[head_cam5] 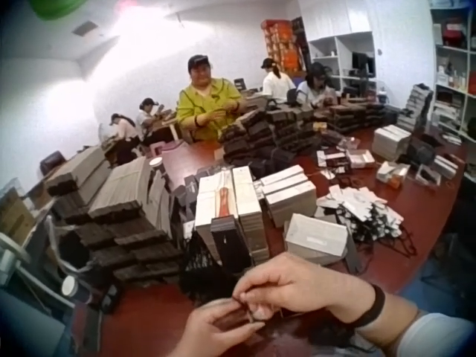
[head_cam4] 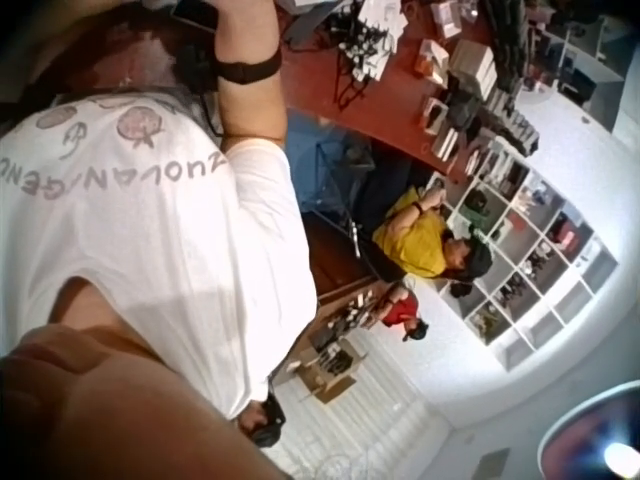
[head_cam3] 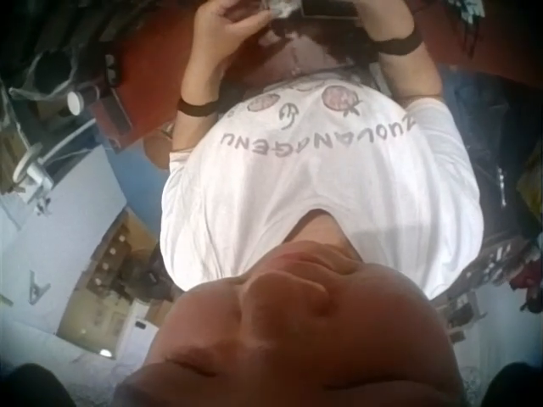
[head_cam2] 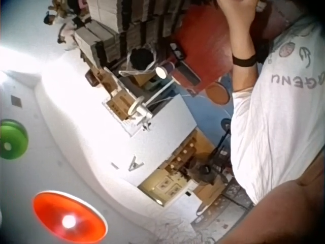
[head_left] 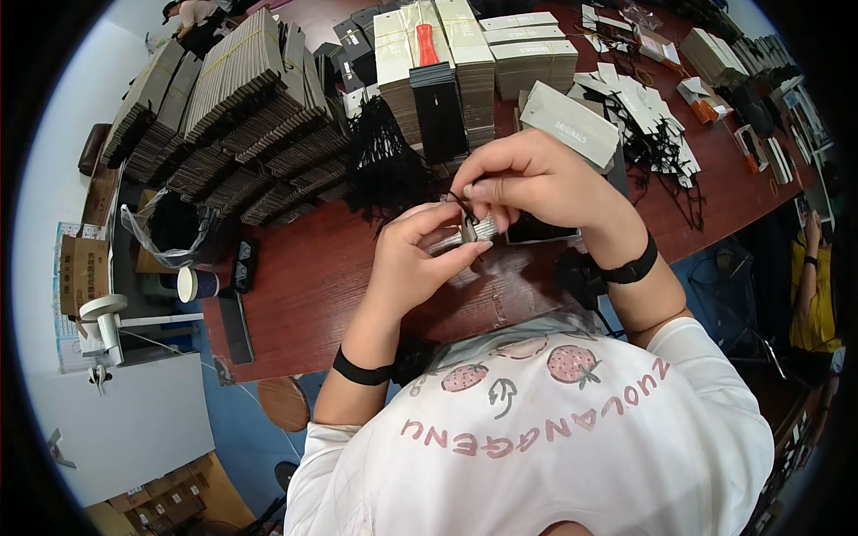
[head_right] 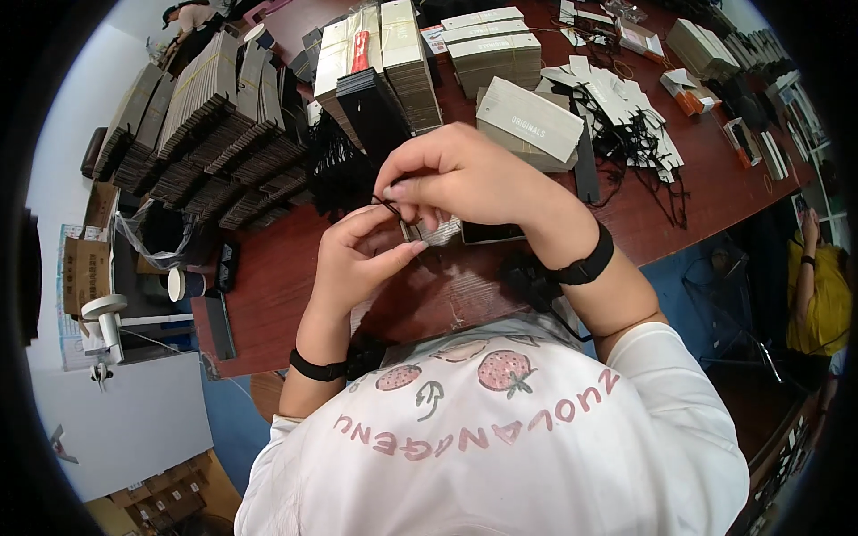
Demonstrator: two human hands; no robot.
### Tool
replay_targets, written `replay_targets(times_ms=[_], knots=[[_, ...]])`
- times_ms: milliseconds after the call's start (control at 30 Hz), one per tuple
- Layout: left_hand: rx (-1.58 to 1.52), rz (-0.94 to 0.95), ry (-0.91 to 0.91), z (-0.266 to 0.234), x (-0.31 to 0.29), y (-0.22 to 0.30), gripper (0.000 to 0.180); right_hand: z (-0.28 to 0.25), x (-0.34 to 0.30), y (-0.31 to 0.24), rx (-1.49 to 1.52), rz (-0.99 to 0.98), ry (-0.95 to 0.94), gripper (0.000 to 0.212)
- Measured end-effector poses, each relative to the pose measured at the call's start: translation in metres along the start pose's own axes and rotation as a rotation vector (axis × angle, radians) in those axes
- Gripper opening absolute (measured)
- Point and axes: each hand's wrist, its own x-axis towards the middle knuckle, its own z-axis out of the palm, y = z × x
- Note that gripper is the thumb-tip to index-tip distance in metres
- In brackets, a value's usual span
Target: Assembling paper tags by threading black string loops through holes and bundling them.
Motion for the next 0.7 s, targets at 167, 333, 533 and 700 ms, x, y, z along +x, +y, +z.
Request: replay_targets(times_ms=[167, 333, 533, 700], knots=[[0.297, 0.077, -0.019, -0.001, 0.001, -0.003, 0.042, 0.005, -0.013, -0.013, -0.365, -0.263, 0.41, 0.01], [0.375, 0.112, 0.046, 0.002, -0.001, -0.009, 0.042, -0.006, -0.014, 0.01, 0.015, 0.012, 0.244, 0.011], [0.37, 0.244, 0.179, 0.0, -0.002, -0.017, 0.044, -0.007, -0.016, 0.028, -0.62, 0.087, 0.142, 0.027], [0.588, 0.203, 0.077, 0.007, -0.002, 0.001, 0.04, 0.005, -0.013, 0.03, -0.285, 0.063, 0.11, 0.035]])
